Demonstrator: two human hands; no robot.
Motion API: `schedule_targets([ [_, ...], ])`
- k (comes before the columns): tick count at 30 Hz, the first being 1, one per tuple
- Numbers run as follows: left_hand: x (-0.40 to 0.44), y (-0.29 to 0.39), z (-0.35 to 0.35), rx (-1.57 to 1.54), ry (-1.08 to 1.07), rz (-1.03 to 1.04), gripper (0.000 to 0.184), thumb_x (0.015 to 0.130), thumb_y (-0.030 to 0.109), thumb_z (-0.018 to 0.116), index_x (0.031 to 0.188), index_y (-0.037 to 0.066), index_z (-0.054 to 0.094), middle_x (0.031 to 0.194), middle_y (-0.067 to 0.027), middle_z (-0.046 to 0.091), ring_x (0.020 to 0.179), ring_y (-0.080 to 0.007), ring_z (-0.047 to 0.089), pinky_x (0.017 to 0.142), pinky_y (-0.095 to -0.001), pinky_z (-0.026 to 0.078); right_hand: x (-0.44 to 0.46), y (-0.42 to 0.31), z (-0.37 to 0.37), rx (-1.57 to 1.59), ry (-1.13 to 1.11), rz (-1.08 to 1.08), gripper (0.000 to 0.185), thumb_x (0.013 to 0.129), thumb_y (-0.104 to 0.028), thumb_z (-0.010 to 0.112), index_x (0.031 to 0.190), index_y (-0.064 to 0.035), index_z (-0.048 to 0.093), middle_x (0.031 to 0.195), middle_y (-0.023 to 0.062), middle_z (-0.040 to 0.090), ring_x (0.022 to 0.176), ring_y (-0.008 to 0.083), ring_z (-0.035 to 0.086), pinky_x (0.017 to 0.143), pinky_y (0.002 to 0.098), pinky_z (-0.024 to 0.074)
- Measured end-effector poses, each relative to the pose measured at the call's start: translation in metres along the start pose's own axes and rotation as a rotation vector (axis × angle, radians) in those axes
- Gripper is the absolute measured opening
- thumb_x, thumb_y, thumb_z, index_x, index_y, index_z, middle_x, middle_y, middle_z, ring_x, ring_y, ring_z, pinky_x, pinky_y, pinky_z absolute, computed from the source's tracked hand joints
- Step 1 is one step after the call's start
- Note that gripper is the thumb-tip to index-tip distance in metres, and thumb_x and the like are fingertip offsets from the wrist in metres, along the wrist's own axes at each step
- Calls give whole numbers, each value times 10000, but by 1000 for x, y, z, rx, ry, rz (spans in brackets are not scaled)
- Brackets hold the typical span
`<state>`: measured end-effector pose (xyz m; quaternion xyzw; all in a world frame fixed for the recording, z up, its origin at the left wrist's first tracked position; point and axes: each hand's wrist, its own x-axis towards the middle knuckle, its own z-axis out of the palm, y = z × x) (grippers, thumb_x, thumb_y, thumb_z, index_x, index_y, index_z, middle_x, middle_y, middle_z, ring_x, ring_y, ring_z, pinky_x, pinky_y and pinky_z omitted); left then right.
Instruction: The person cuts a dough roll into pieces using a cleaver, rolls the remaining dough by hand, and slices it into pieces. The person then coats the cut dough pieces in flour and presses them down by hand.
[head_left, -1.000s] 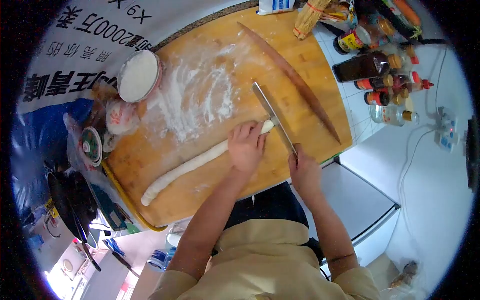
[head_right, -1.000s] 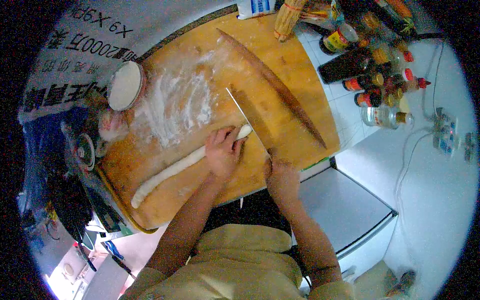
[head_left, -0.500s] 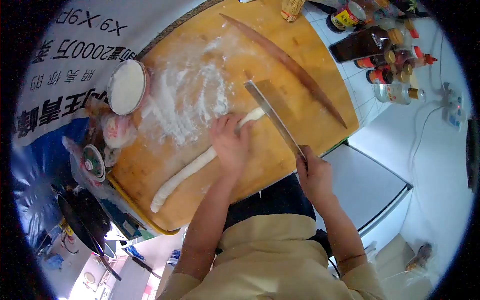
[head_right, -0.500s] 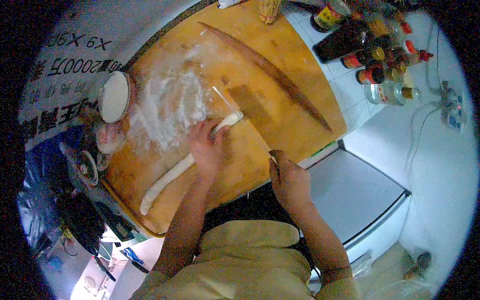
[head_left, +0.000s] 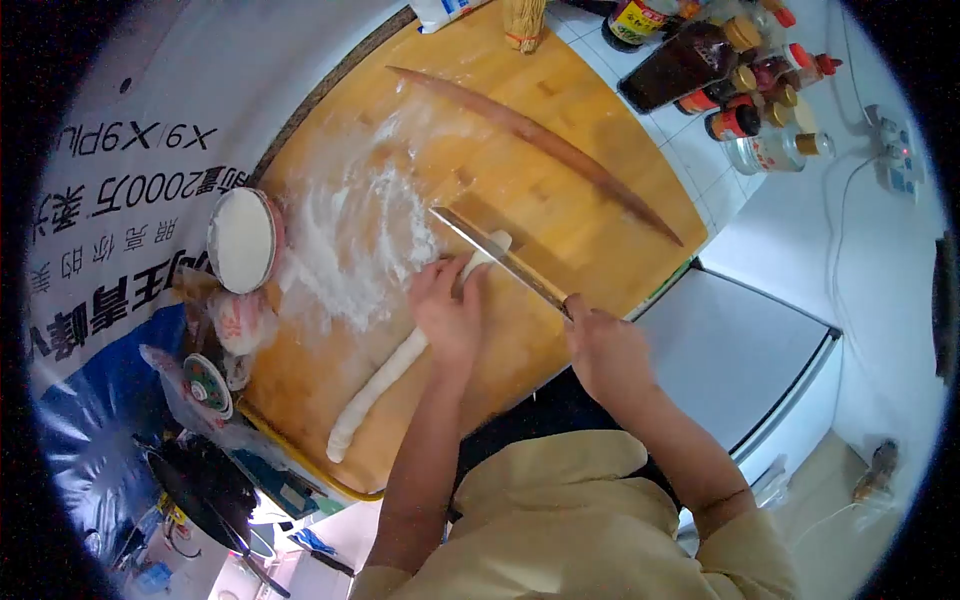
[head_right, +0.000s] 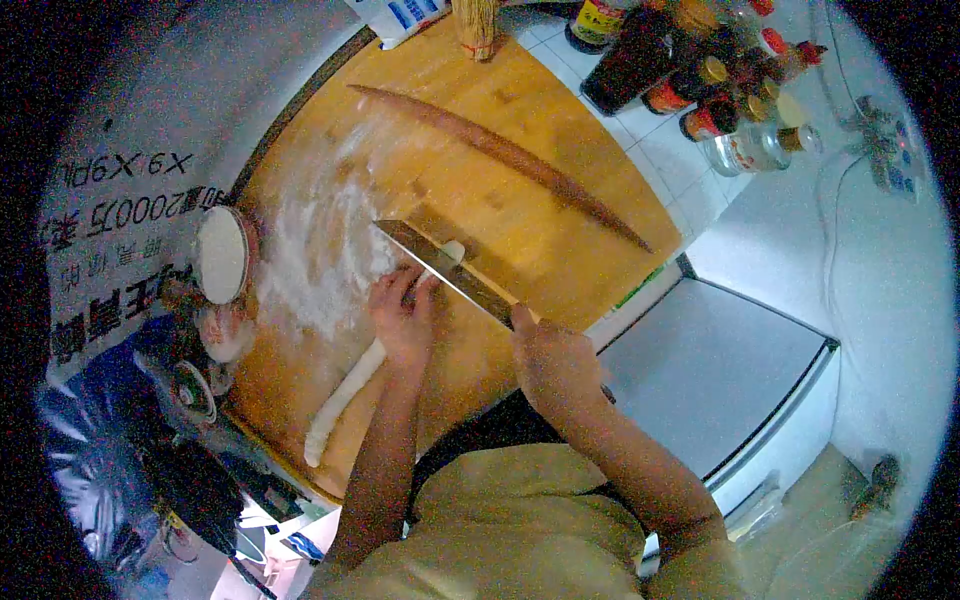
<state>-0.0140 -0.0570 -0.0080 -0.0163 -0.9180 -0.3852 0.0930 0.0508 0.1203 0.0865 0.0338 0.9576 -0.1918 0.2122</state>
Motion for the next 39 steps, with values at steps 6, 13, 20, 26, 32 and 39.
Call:
schedule_targets([
  [6, -3, 8, -7, -2, -42, -42, 207, 720, 81, 748, 913, 35, 690, 872, -114, 616, 797, -290, 575, 684, -378, 459, 26, -4, 9, 56, -36, 37, 230, 903, -189, 503, 1023, 5, 536, 719, 203, 640, 649, 357, 652, 558, 478, 518],
  [13, -28, 8, -13, 6, -76, 25, 306, 740, 33, 703, 1043, 62, 680, 955, -116, 628, 862, -294, 588, 763, -378, 475, 19, 11, 20, 136, 100, 89, 229, 908, -237, 537, 1001, -29, 564, 746, 205, 646, 688, 378, 647, 605, 489, 519],
  [20, -31, 7, -13, -1, -57, 17, 338, 702, 15, 699, 1035, 71, 683, 967, -105, 629, 871, -293, 589, 775, -384, 477, -15, -9, -8, 135, -68, 73, 199, 912, -227, 535, 1014, -56, 532, 771, 177, 652, 690, 384, 644, 584, 474, 521],
  [26, -29, 13, -14, 1, -46, -10, 306, 704, 16, 688, 1006, 66, 687, 964, -104, 627, 880, -292, 591, 762, -380, 482, -16, -7, 6, 25, -32, -9, 178, 886, -188, 557, 1001, -62, 505, 750, 156, 652, 645, 337, 656, 543, 445, 529],
  [32, -30, 10, -14, -9, -58, -19, 306, 702, 13, 688, 1004, 63, 687, 965, -100, 626, 887, -288, 589, 770, -380, 483, -15, -8, 4, 19, -40, -7, 197, 868, -178, 570, 1001, -53, 497, 732, 157, 645, 629, 336, 657, 525, 438, 532],
  [39, -27, 12, -15, 15, -62, 5, 326, 693, 24, 704, 1016, 65, 684, 979, -93, 628, 894, -284, 586, 776, -372, 481, -5, -19, 13, -34, -47, 39, 163, 879, -156, 549, 987, -44, 501, 738, 182, 633, 653, 380, 636, 555, 474, 504],
])
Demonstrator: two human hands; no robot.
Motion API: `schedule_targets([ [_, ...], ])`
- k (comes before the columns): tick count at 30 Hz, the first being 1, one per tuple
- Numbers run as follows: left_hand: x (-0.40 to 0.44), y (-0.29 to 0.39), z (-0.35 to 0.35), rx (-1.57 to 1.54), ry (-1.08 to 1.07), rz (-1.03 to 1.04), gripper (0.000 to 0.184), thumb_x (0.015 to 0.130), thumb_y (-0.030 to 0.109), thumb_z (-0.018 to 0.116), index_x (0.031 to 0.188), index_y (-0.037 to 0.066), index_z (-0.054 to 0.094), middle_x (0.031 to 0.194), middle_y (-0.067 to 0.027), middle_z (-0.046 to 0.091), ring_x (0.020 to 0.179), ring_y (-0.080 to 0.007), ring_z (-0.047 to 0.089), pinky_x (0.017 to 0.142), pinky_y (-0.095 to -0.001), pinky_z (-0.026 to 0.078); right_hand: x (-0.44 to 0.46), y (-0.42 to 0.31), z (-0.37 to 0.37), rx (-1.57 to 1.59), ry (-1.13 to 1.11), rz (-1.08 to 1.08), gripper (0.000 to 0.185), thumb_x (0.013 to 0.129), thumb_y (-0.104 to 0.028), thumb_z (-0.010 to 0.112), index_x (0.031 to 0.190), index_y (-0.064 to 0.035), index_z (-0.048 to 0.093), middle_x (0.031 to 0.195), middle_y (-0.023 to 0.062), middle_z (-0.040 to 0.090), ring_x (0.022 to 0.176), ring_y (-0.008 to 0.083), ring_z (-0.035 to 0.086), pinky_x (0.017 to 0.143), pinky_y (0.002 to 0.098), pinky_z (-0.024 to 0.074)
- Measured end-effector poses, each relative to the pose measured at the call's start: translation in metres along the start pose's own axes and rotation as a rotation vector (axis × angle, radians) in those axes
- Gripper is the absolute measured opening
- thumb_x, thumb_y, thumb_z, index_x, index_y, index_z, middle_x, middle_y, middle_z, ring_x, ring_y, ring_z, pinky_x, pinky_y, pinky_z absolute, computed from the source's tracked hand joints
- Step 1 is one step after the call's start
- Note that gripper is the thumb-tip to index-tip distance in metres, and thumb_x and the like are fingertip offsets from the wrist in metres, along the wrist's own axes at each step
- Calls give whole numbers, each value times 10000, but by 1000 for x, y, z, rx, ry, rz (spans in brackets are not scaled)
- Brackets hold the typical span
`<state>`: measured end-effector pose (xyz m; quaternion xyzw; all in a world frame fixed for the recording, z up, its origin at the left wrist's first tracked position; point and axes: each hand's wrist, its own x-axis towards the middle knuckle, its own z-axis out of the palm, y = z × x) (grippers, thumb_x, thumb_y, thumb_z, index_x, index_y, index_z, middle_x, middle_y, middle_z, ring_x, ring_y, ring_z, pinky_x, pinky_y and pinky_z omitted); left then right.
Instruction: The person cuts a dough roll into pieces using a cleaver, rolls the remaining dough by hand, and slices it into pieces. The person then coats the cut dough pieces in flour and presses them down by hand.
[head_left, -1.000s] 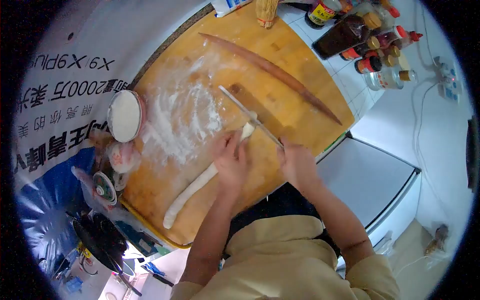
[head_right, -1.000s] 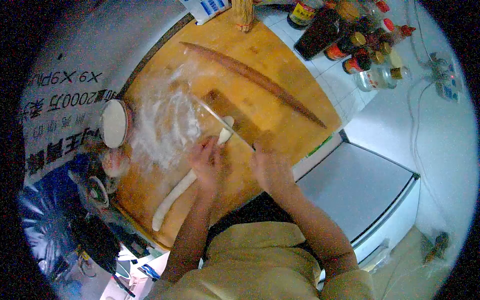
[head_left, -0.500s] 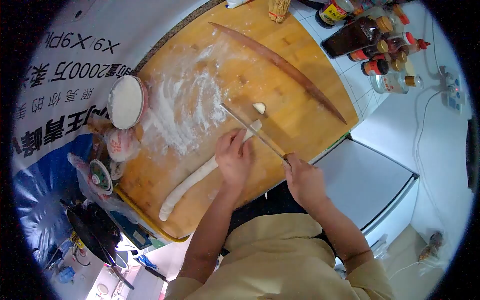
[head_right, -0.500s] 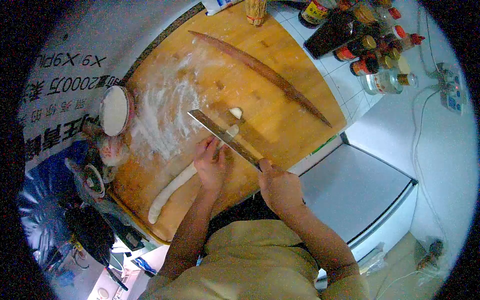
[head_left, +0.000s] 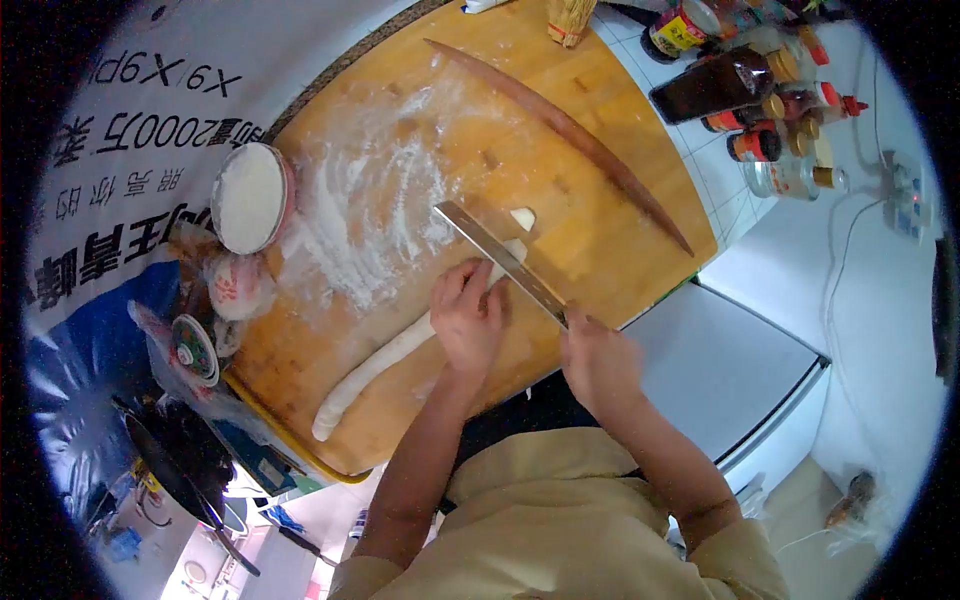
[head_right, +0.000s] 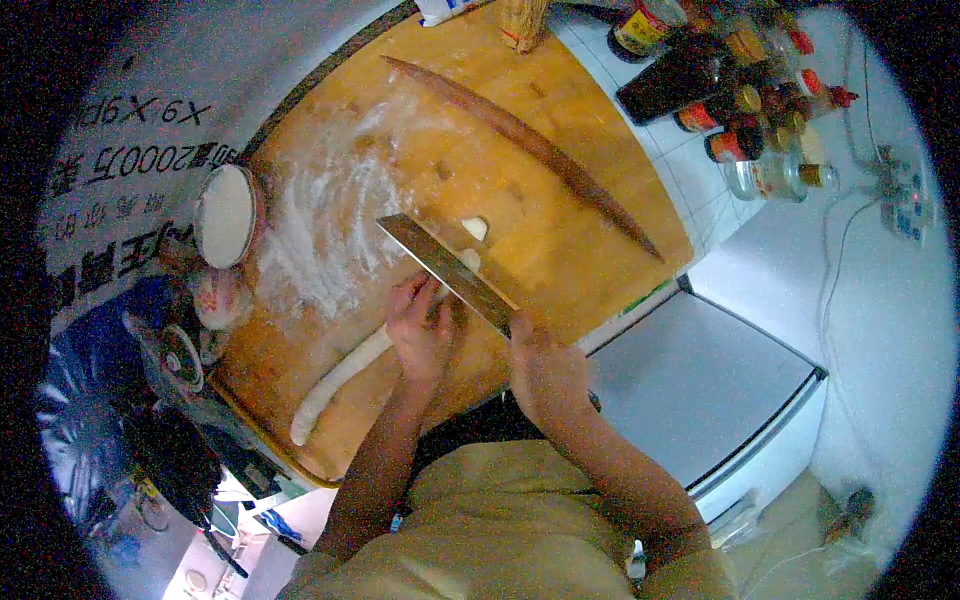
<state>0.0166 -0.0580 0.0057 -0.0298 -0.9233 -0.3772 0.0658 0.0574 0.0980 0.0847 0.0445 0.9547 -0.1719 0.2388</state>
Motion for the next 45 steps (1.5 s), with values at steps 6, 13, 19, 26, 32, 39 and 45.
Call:
schedule_targets([
  [6, 5, -2, -4, 44, 34, -75, 321, 675, 68, 736, 990, 62, 678, 932, -87, 613, 902, -285, 566, 783, -407, 454, 30, 4, 7, 122, 116, -74, 191, 896, -180, 539, 1012, -28, 550, 723, 207, 628, 657, 391, 629, 581, 488, 499],
  [13, 18, -17, -19, 46, 85, -189, 245, 695, 153, 772, 903, 54, 687, 900, -87, 615, 869, -283, 567, 773, -406, 426, 23, 1, -5, 211, 115, -75, 136, 917, -175, 536, 964, -47, 539, 685, 199, 597, 645, 414, 583, 569, 492, 443],
  [19, 22, -23, -19, 28, 129, -142, 213, 710, 153, 773, 884, 46, 712, 858, -88, 630, 807, -279, 584, 745, -385, 447, 17, -2, -15, 94, -29, -125, 214, 937, -238, 504, 1034, -51, 538, 775, 193, 653, 694, 389, 644, 617, 500, 511],
  [26, 21, -27, -16, -7, 139, -103, 219, 714, 128, 764, 905, 35, 710, 858, -98, 636, 719, -287, 593, 662, -375, 462, 31, -15, -8, 53, -17, -59, 147, 927, -201, 503, 974, -62, 517, 737, 207, 618, 720, 416, 604, 635, 527, 448],
  [32, 3, -22, -19, 52, 105, 36, 258, 718, 74, 731, 973, 46, 699, 878, -88, 636, 823, -283, 591, 718, -385, 467, 49, -26, 1, 74, 17, -63, 165, 930, -209, 508, 939, -46, 533, 717, 207, 619, 684, 413, 604, 602, 517, 451],
  [39, -11, -19, -23, 24, 112, -60, 258, 722, 56, 712, 980, 47, 697, 899, -86, 634, 840, -282, 583, 750, -384, 471, 16, -10, -3, 184, 72, -123, 181, 945, -220, 506, 910, -43, 518, 675, 198, 592, 644, 407, 588, 569, 500, 433],
  [45, -9, -19, -24, -23, 112, -80, 268, 704, 53, 715, 972, 40, 699, 897, -89, 632, 830, -286, 583, 749, -388, 471, 8, -15, -12, 75, -75, -95, 238, 957, -255, 470, 1042, -44, 541, 750, 211, 636, 704, 389, 639, 629, 497, 504],
])
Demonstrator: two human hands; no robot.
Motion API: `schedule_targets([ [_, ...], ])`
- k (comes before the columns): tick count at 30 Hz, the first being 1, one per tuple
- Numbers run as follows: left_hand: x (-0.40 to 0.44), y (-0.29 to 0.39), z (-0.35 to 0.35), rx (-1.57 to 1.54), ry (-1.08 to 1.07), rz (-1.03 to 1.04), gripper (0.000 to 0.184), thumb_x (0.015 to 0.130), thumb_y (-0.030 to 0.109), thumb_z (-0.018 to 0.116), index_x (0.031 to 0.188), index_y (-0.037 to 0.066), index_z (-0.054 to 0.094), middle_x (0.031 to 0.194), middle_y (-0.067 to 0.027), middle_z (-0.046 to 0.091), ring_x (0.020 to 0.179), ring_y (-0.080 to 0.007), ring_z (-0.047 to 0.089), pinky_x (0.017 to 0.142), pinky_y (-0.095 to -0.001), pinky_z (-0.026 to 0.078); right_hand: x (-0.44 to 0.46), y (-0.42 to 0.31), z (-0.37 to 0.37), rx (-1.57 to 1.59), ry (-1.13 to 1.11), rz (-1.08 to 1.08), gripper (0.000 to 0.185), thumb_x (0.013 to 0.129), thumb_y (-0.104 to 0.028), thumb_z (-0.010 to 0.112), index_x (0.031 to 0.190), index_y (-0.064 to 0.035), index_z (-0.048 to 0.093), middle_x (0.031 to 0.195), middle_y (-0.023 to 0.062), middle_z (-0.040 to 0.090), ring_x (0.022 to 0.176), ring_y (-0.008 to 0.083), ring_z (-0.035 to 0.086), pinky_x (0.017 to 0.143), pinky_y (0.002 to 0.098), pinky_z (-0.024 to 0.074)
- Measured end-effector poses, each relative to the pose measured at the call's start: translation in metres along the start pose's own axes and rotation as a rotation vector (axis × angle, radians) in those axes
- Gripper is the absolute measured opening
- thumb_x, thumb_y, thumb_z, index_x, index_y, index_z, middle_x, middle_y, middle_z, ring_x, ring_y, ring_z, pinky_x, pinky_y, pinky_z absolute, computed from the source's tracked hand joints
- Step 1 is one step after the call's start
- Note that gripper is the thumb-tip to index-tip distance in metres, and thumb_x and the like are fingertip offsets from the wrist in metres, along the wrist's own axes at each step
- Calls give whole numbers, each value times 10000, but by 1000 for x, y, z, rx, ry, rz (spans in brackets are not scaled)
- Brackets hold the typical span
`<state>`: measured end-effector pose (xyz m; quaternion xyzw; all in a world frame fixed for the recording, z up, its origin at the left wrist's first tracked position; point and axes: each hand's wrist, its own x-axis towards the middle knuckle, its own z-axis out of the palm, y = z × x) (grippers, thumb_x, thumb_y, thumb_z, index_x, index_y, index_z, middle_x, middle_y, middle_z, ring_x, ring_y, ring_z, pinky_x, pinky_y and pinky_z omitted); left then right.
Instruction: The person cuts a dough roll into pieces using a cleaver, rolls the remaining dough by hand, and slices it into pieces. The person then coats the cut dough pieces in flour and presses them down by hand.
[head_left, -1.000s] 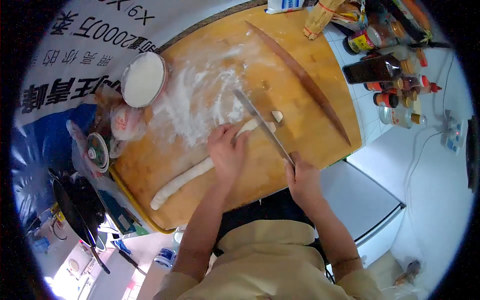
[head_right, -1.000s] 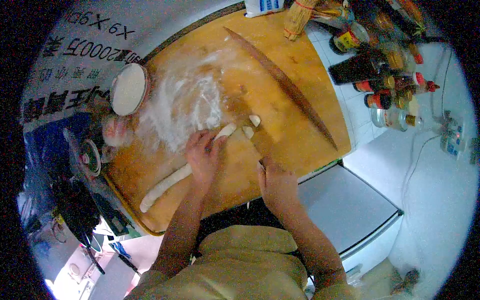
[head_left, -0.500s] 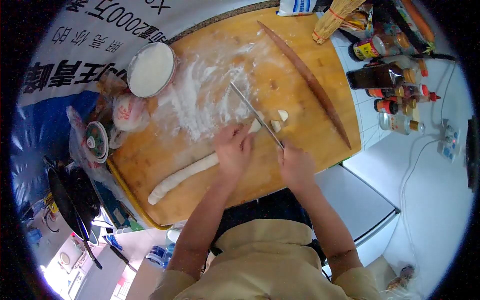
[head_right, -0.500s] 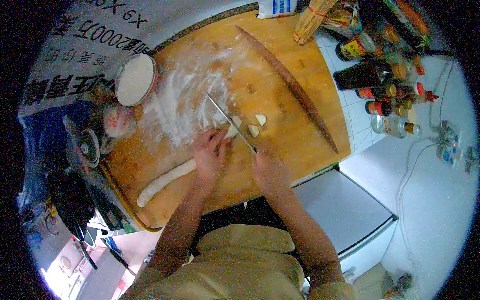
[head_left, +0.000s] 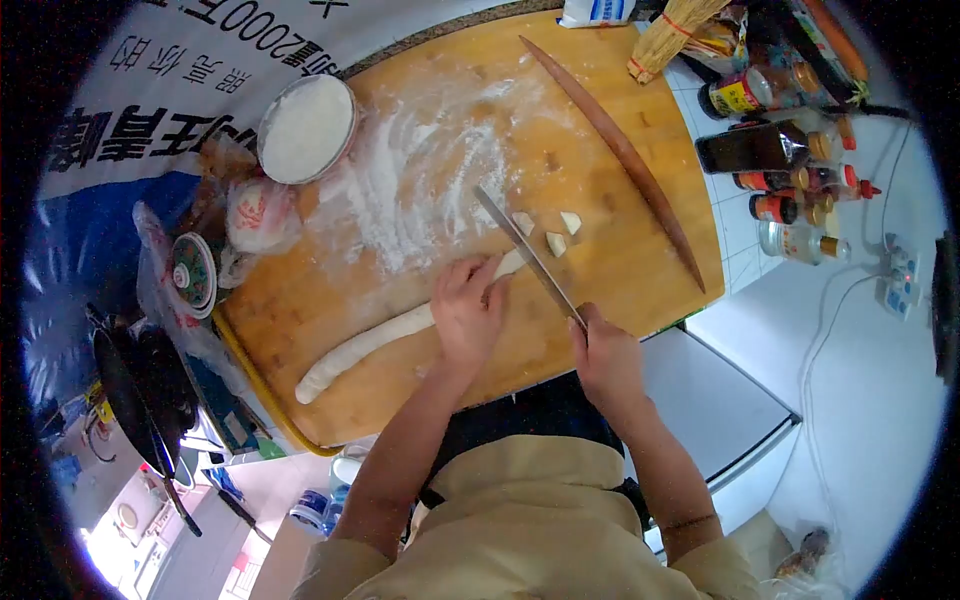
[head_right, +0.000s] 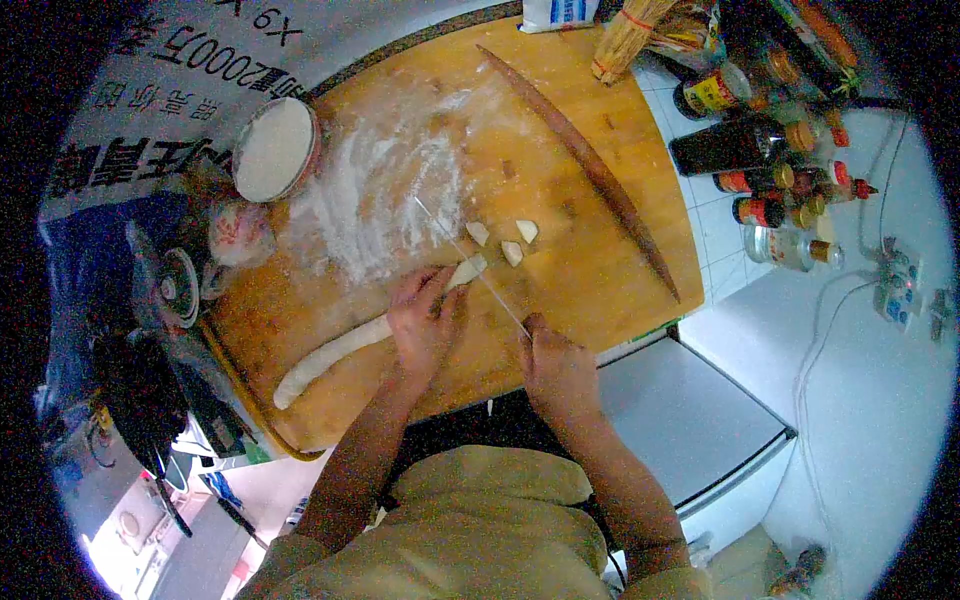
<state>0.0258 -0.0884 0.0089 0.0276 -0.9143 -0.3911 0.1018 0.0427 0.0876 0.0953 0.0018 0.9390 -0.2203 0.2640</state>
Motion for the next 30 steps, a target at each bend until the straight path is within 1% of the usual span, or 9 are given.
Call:
schedule_targets([
  [2, 0, 0, -1, 11, -1, 8, 286, 696, 56, 719, 981, 45, 698, 913, -91, 630, 840, -285, 582, 751, -392, 471, 2, -2, 2, -10, -22, 14, 223, 954, -238, 470, 1040, -45, 540, 760, 211, 638, 718, 390, 639, 634, 498, 504],
  [4, -3, -3, 1, 25, -6, 10, 305, 690, 58, 722, 994, 49, 695, 920, -92, 628, 853, -284, 581, 753, -392, 470, 7, -4, 9, -4, 123, -72, 172, 947, -226, 495, 994, -61, 500, 715, 195, 621, 688, 401, 614, 600, 501, 463],
  [9, 0, -1, -10, 105, -54, 37, 330, 677, 70, 730, 1002, 51, 678, 935, -95, 621, 885, -287, 574, 769, -395, 461, 31, -8, 25, -49, 15, 19, 219, 933, -238, 519, 1043, -50, 511, 723, 207, 626, 694, 408, 619, 603, 511, 473],
  [11, -2, -4, -11, 115, -20, -64, 306, 673, 79, 731, 972, 55, 670, 931, -96, 615, 890, -292, 568, 800, -407, 442, 38, -9, 28, -28, 22, 20, 227, 931, -239, 523, 1048, -44, 520, 720, 211, 625, 690, 411, 618, 602, 516, 472],
  [13, -1, -12, -12, 72, -21, -103, 290, 682, 96, 738, 961, 60, 667, 926, -94, 615, 891, -291, 566, 810, -411, 432, 45, -7, 36, -53, 200, -57, 218, 931, -226, 528, 1029, -31, 536, 722, 207, 626, 688, 409, 616, 595, 516, 470],
  [16, 2, -23, -12, 64, 16, -120, 266, 703, 135, 751, 948, 67, 672, 916, -88, 618, 886, -287, 563, 819, -411, 417, 41, -8, 23, 119, 153, -77, 299, 957, -300, 474, 1064, -32, 551, 765, 207, 642, 710, 397, 635, 607, 510, 494],
  [23, 13, -24, -20, 74, 13, -108, 197, 734, 180, 757, 888, 64, 715, 866, -82, 631, 838, -269, 563, 791, -388, 424, 16, -14, 8, -4, 12, -73, 272, 951, -270, 487, 1086, -42, 544, 723, 211, 631, 668, 395, 631, 597, 508, 489],
  [28, 9, -28, -15, -2, 31, -128, 201, 742, 162, 747, 912, 59, 717, 857, -84, 633, 816, -276, 563, 763, -392, 436, 25, -22, 13, -31, -31, -4, 257, 947, -238, 479, 1104, -42, 535, 718, 200, 628, 680, 405, 621, 668, 514, 501],
  [30, 7, -28, -15, -63, 24, -159, 211, 745, 155, 743, 930, 58, 716, 868, -85, 634, 810, -279, 562, 756, -395, 439, 29, -25, 20, -49, 90, -90, 222, 943, -233, 496, 1050, -41, 532, 713, 206, 623, 678, 410, 614, 638, 510, 486],
])
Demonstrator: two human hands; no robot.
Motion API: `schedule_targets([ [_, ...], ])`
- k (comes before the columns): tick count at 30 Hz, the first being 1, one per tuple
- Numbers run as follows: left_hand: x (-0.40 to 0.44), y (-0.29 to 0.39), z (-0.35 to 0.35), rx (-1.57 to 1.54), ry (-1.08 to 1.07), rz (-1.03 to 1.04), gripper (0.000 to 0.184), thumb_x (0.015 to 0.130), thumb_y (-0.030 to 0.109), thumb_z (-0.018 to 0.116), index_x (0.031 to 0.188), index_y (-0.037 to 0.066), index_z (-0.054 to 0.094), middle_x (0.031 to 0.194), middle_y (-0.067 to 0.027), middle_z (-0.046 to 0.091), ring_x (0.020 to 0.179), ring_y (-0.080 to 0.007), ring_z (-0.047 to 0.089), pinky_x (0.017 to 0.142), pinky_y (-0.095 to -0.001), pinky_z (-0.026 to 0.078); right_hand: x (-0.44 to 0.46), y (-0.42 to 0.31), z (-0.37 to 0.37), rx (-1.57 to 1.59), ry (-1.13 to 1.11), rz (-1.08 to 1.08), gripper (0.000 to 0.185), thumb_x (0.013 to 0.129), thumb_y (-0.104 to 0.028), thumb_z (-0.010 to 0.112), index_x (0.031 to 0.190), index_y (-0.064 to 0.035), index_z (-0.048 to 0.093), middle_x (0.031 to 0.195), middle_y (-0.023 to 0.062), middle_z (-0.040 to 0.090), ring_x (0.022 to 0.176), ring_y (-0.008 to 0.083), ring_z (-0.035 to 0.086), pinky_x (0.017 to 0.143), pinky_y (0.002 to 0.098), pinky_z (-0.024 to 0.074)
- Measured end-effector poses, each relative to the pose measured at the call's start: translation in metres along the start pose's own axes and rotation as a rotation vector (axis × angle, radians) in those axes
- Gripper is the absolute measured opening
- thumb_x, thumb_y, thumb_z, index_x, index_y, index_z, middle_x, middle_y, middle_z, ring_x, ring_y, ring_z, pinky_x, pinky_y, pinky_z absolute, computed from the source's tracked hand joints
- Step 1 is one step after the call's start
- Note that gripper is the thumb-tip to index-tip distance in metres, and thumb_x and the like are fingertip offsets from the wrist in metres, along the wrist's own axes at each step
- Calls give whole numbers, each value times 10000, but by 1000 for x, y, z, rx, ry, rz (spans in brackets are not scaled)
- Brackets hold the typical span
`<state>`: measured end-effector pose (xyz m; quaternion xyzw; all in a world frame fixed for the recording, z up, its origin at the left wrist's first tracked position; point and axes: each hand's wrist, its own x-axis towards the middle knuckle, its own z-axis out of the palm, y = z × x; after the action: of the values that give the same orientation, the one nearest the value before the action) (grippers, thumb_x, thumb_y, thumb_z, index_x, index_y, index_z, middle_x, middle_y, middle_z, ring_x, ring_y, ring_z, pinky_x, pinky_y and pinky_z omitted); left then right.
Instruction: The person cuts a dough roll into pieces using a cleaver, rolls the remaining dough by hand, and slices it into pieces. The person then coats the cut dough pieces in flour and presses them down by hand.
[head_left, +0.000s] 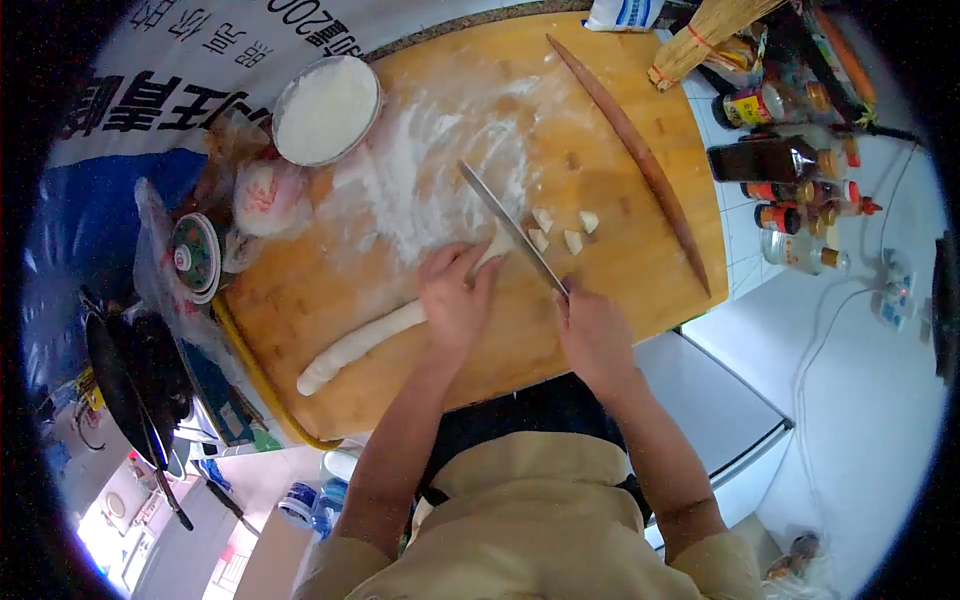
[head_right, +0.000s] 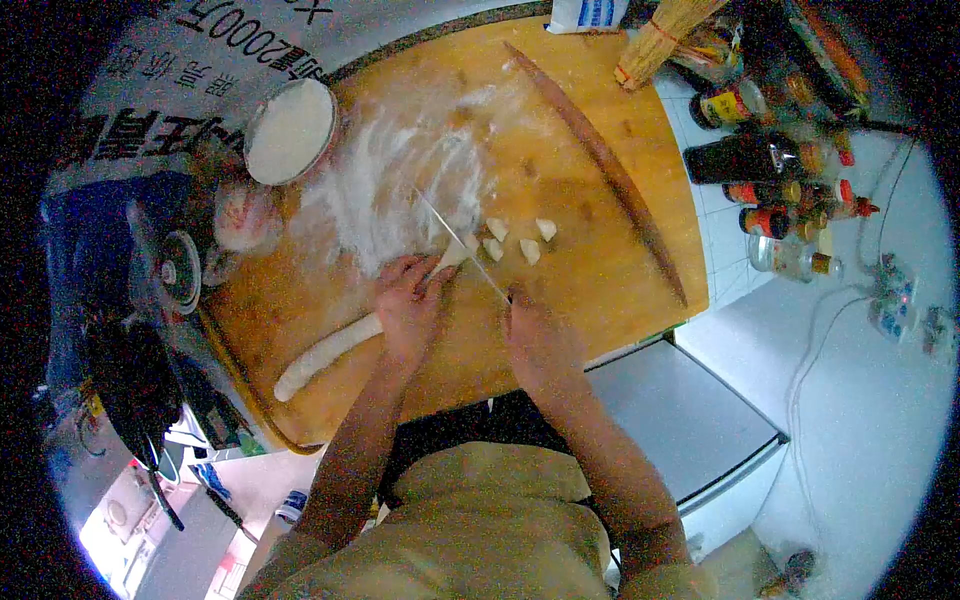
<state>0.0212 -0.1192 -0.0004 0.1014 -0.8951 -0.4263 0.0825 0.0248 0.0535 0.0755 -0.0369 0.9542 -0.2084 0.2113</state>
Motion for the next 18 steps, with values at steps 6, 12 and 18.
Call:
schedule_targets([
  [6, -14, 3, -9, 100, -64, 140, 262, 740, 98, 729, 998, 61, 703, 882, -87, 626, 810, -280, 566, 713, -378, 467, 17, -7, 9, 43, 63, 76, 210, 937, -236, 520, 1001, -37, 541, 708, 223, 616, 669, 425, 604, 601, 516, 470],
  [12, -21, 6, -12, 78, -9, 147, 302, 706, 65, 735, 1006, 65, 698, 883, -87, 621, 804, -281, 571, 670, -382, 485, -18, -2, -12, 112, -17, 40, 223, 952, -250, 491, 1021, -42, 536, 708, 212, 620, 662, 417, 609, 586, 508, 474],
  [18, -20, 7, -10, 85, 19, 160, 315, 676, 57, 739, 988, 60, 699, 892, -97, 621, 805, -293, 576, 687, -390, 490, -27, -2, -13, 45, -131, 46, 256, 966, -270, 457, 1049, -40, 534, 715, 197, 634, 680, 399, 633, 616, 522, 490],
])
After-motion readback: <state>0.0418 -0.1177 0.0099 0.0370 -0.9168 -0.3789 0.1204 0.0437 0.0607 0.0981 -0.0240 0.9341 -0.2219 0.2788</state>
